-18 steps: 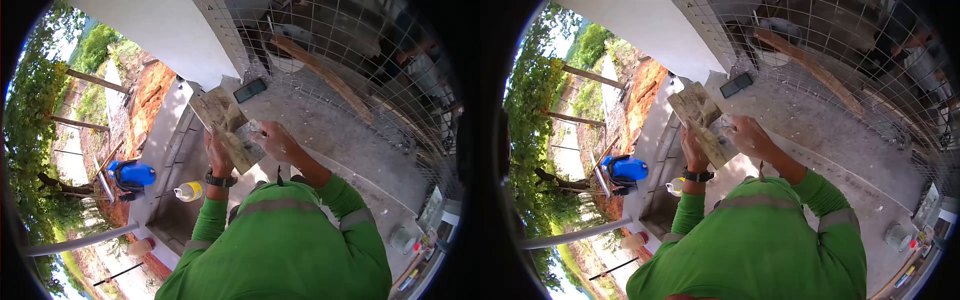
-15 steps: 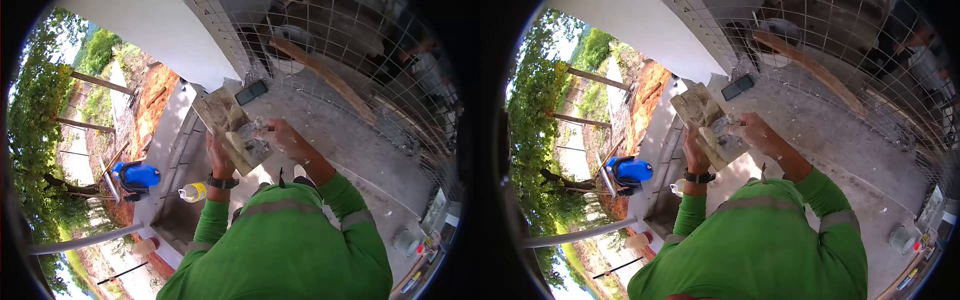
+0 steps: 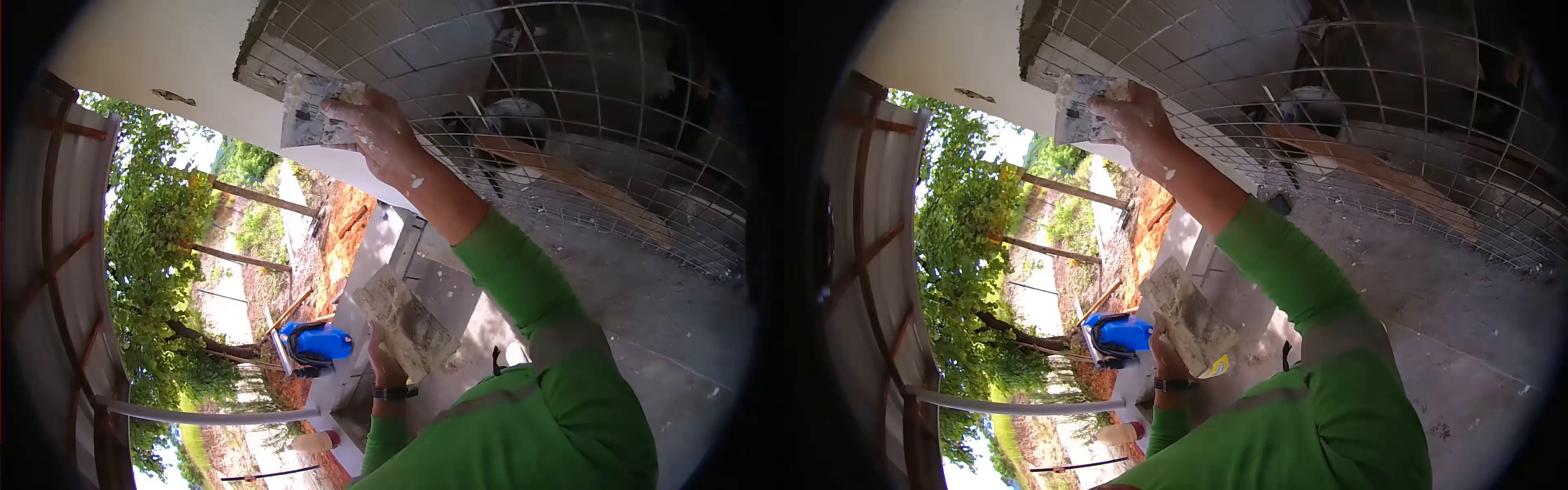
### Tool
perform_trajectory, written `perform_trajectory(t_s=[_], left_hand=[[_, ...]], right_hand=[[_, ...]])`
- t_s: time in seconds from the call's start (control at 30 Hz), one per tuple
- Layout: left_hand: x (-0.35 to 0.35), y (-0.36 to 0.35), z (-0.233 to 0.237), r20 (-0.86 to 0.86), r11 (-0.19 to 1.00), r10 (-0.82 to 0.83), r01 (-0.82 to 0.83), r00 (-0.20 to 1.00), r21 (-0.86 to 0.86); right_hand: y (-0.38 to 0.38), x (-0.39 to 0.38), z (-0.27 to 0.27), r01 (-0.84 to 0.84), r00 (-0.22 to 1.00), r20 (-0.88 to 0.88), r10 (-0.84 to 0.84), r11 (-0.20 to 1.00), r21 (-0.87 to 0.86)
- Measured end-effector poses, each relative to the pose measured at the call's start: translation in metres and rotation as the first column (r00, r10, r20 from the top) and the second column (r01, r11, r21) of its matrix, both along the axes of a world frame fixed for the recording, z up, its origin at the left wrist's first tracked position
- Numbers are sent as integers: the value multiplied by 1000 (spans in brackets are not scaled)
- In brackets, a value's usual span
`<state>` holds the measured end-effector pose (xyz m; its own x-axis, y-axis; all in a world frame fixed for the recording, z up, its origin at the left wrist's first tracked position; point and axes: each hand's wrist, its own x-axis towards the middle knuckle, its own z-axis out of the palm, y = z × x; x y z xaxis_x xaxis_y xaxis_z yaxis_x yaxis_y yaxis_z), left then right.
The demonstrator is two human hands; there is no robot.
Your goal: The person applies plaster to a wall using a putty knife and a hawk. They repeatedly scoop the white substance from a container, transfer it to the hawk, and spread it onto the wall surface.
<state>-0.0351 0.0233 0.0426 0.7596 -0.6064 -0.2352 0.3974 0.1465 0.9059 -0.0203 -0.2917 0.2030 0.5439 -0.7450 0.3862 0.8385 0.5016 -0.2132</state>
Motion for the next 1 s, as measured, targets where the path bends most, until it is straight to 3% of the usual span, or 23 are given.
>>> perform_trajectory(t_s=[0.03, 0.1, 0.27, 0.33, 0.47, 0.53, 0.67, 0.77, 0.83, 0.87, 0.9, 0.93, 0.97, 1.0], left_hand=[[-5, 7, 2, -44, 1000, 31, -31, 999, -1], [-3, 26, -2, -29, 995, 88, -87, 996, 39], [-21, 50, 3, -34, 982, 173, -170, 984, 84], [-28, 52, -1, -66, 979, 194, -188, 979, 83], [-23, 69, -13, -90, 986, 162, -158, 983, 52], [-21, 67, -17, -84, 987, 161, -158, 983, 42], [-24, 58, -14, -137, 991, 134, -134, 981, 13], [-21, 53, -17, -91, 995, 97, -96, 991, 25], [-20, 52, -19, -92, 995, 94, -92, 991, 26], [-19, 52, -20, -97, 996, 90, -88, 991, 27], [-18, 51, -20, -99, 996, 86, -84, 991, 28], [-17, 50, -21, -103, 996, 83, -80, 991, 29], [-16, 50, -21, -107, 996, 87, -84, 991, 33], [-15, 50, -21, -113, 996, 85, -81, 990, 33]], right_hand=[[-2, 15, 21, 42, 997, 70, -45, 998, 48], [-23, 65, 34, 60, 990, 127, -55, 998, -34], [-40, 128, 84, 104, 993, 55, -108, 992, 71], [-45, 127, 97, 138, 990, -28, -137, 988, 63], [-49, 121, 112, 70, 997, 12, -73, 989, 130], [-61, 121, 115, 208, 978, -17, -208, 978, -2], [-57, 77, 116, 216, 968, 118, -220, 975, 53], [-59, 55, 122, 278, 958, 98, -271, 959, -62], [-61, 60, 132, 468, 878, 42, -477, 874, 127], [-66, 59, 126, 470, 877, 39, -478, 873, 127], [-74, 59, 114, 191, 899, 409, -157, 981, -45], [-78, 54, 105, -32, 722, 651, 234, 951, -307], [-76, 54, 98, -35, 724, 650, 233, 953, -302], [-65, 48, 93, 249, 841, 506, -192, 967, -47]])
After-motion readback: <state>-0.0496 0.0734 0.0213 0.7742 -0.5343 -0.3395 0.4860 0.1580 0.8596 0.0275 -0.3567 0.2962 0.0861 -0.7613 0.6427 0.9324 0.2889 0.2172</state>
